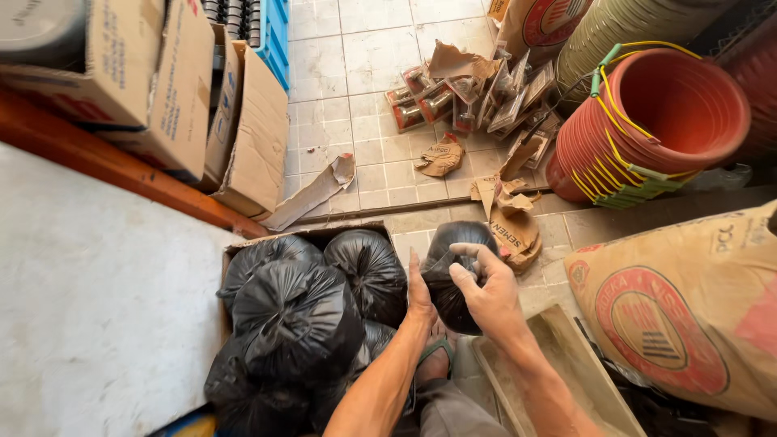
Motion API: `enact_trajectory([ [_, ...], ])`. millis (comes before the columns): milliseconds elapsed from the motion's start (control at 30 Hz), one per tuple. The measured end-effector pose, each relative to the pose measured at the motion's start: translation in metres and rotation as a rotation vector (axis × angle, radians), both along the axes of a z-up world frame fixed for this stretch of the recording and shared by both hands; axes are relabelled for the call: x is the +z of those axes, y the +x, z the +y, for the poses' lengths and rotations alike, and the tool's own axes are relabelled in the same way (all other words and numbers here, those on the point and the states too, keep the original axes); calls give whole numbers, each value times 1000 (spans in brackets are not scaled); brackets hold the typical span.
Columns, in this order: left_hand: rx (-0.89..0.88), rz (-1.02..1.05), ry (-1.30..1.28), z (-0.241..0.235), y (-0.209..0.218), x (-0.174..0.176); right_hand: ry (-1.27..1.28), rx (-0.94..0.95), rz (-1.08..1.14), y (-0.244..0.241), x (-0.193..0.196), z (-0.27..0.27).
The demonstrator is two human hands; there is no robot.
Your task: The person scoops grey cement powder from a large bag into a small black plastic bag held in a tray.
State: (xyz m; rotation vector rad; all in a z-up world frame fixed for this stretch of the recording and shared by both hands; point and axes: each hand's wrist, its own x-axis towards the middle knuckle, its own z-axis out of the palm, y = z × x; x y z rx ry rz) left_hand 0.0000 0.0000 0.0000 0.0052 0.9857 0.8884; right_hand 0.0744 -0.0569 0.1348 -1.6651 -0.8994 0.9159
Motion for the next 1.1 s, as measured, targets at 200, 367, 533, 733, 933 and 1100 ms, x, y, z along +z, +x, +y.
enact_trajectory([
  [200,-25,555,296,20,-2,-85,-107,-68,100,-8,-127,36],
  [367,-126,651,403,18,-7,-148,-110,-125,262,-13,-172,44],
  [533,-239,681,483,11,-20,-175,-151,-176,265,-21,-169,60],
  [733,-352,878,685,11,-26,-241,-356,-185,38,-7,-220,64],
  [933,-332,1334,1293,24,-36,-307,-278,-56,-160,-16,-229,36],
  [1100,-186,1045,950,2,-45,-205,-111,-165,-317,7,-191,-23],
])
